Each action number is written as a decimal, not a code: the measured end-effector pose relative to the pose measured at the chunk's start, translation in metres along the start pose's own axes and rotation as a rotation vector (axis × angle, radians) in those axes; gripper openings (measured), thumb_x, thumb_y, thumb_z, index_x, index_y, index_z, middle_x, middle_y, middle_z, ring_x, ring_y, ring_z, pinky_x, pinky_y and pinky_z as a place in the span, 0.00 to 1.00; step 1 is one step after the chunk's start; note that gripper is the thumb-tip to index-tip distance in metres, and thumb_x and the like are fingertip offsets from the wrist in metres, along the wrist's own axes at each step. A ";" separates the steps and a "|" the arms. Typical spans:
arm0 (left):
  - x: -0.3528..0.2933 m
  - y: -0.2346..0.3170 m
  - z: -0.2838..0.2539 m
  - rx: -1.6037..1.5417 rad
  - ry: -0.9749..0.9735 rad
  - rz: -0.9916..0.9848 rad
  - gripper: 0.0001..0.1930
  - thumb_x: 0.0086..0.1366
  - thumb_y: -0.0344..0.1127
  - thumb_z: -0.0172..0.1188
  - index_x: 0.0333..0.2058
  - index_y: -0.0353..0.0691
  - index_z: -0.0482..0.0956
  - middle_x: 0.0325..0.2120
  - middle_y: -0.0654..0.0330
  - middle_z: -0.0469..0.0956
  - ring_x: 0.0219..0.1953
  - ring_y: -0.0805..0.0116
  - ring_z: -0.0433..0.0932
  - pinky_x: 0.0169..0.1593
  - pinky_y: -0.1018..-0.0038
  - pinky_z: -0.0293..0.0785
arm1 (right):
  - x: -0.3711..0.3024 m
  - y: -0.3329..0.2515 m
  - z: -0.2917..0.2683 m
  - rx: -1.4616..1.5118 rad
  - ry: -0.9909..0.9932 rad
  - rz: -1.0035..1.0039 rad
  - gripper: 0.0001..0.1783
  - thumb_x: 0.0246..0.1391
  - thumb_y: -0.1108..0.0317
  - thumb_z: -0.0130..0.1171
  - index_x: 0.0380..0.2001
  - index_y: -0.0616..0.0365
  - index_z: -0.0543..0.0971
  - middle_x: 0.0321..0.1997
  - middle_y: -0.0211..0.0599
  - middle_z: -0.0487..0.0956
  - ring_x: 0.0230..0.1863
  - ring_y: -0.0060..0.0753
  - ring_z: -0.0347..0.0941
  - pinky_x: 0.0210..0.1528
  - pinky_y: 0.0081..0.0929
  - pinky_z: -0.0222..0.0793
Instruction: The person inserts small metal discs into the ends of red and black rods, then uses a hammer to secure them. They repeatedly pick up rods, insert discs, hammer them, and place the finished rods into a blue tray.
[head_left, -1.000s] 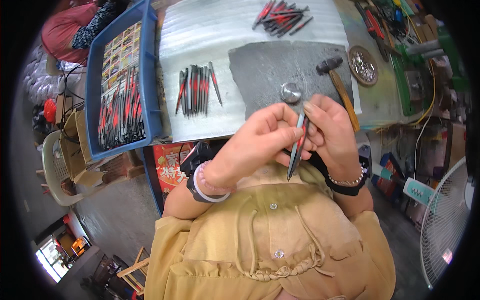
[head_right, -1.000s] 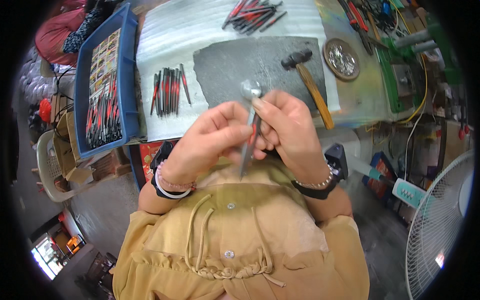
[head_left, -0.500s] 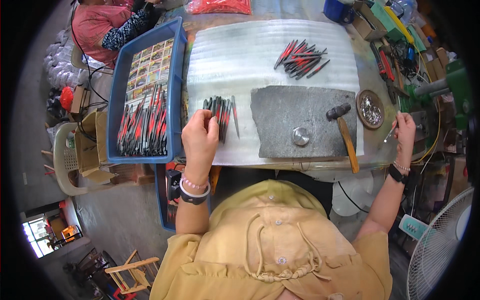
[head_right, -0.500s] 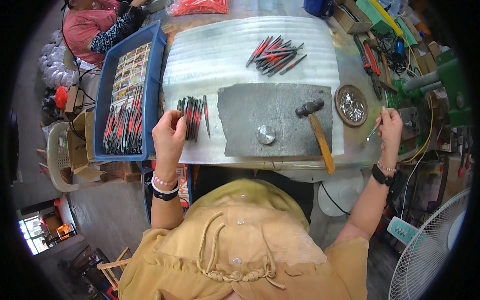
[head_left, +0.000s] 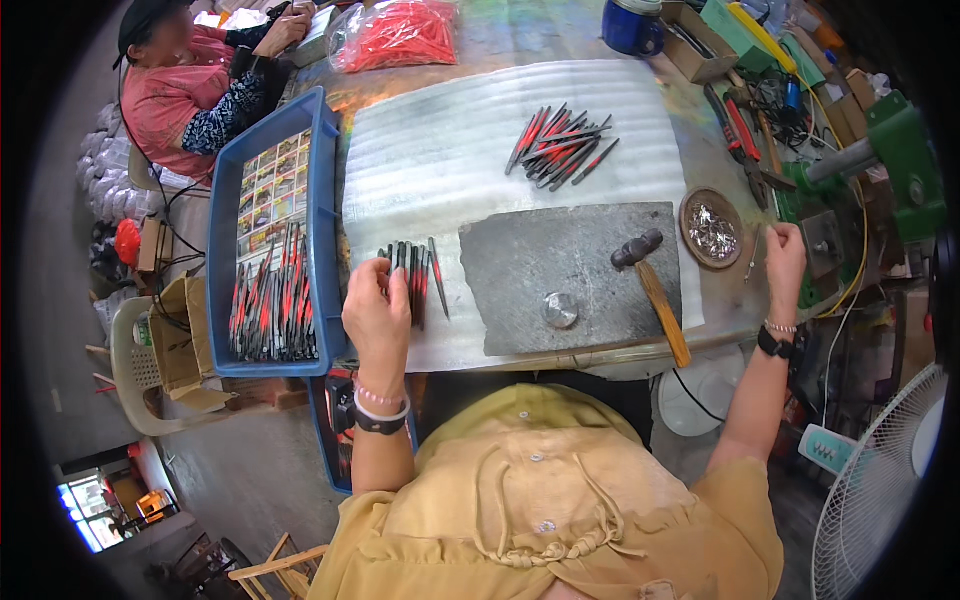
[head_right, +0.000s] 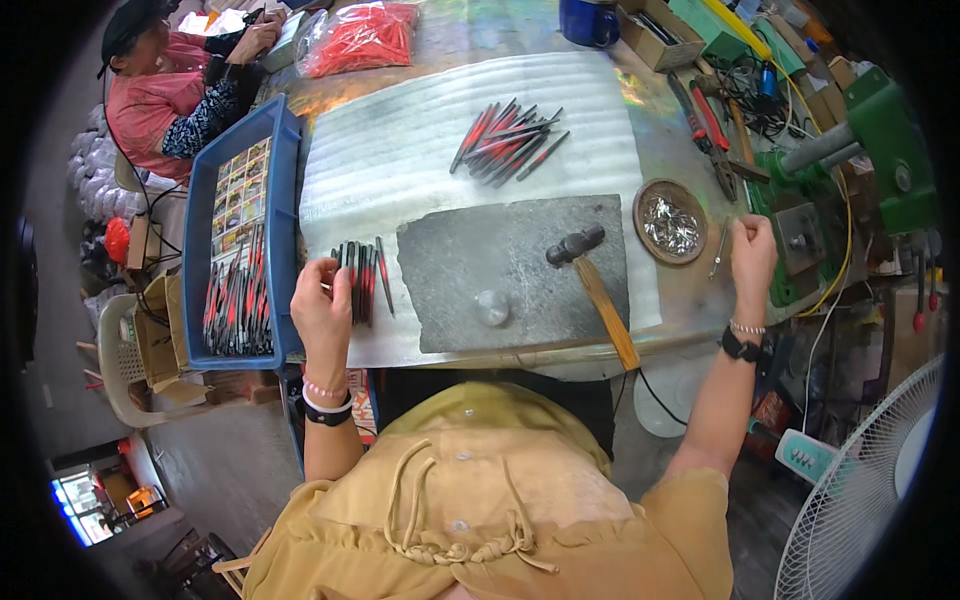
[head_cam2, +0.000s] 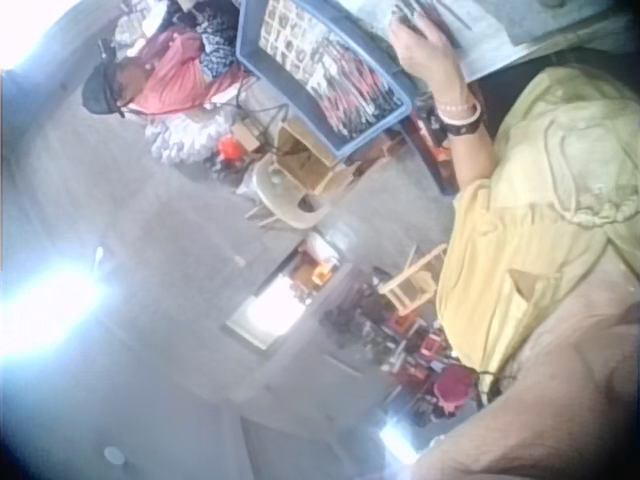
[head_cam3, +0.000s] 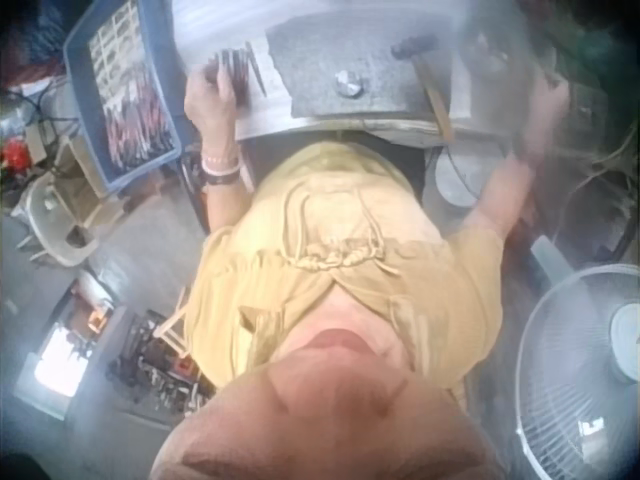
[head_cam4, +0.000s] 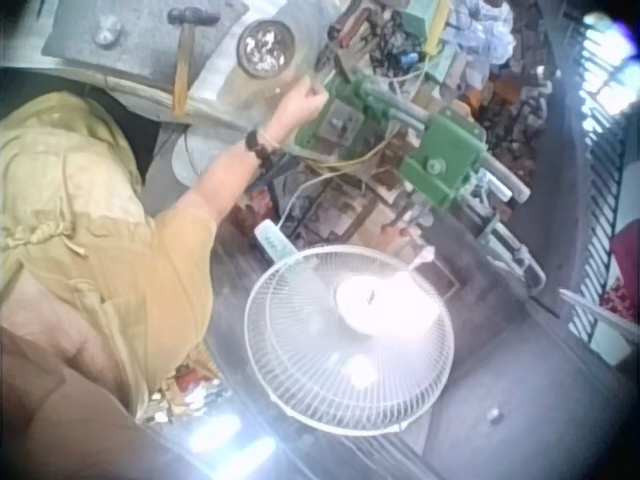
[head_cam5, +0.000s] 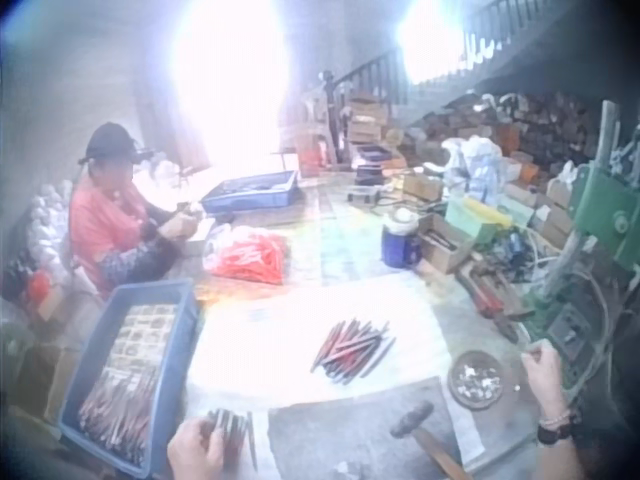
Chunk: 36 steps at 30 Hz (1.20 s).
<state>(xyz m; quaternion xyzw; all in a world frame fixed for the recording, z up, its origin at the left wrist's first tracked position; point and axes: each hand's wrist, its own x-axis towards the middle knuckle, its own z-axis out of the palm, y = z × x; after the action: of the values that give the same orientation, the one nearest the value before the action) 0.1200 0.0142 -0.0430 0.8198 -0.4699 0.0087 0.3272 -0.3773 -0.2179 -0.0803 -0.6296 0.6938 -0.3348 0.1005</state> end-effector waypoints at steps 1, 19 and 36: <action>-0.002 -0.001 -0.004 -0.078 0.042 0.013 0.08 0.58 0.28 0.60 0.38 0.36 0.76 0.29 0.53 0.76 0.24 0.56 0.75 0.31 0.63 0.73 | -0.005 -0.006 -0.005 0.098 -0.034 0.053 0.12 0.56 0.64 0.58 0.35 0.63 0.75 0.25 0.34 0.76 0.18 0.20 0.67 0.22 0.22 0.62; -0.021 -0.002 0.008 0.146 -0.129 -0.004 0.31 0.58 0.39 0.64 0.57 0.34 0.64 0.46 0.44 0.74 0.45 0.45 0.73 0.49 0.58 0.70 | -0.120 -0.139 -0.047 0.540 -0.391 0.040 0.05 0.59 0.74 0.55 0.38 0.62 0.73 0.29 0.21 0.69 0.25 0.08 0.59 0.25 0.10 0.53; -0.002 0.002 0.044 0.570 -0.217 0.047 0.29 0.58 0.25 0.53 0.59 0.30 0.57 0.39 0.42 0.68 0.43 0.46 0.68 0.44 0.56 0.71 | -0.184 -0.229 -0.031 0.568 -0.814 -0.320 0.06 0.54 0.74 0.58 0.35 0.63 0.75 0.30 0.40 0.75 0.23 0.28 0.72 0.26 0.24 0.68</action>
<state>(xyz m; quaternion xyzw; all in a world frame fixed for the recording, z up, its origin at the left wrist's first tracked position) 0.1046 -0.0089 -0.0772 0.8636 -0.4996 0.0603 0.0315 -0.1754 -0.0305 0.0265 -0.7548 0.3755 -0.2490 0.4768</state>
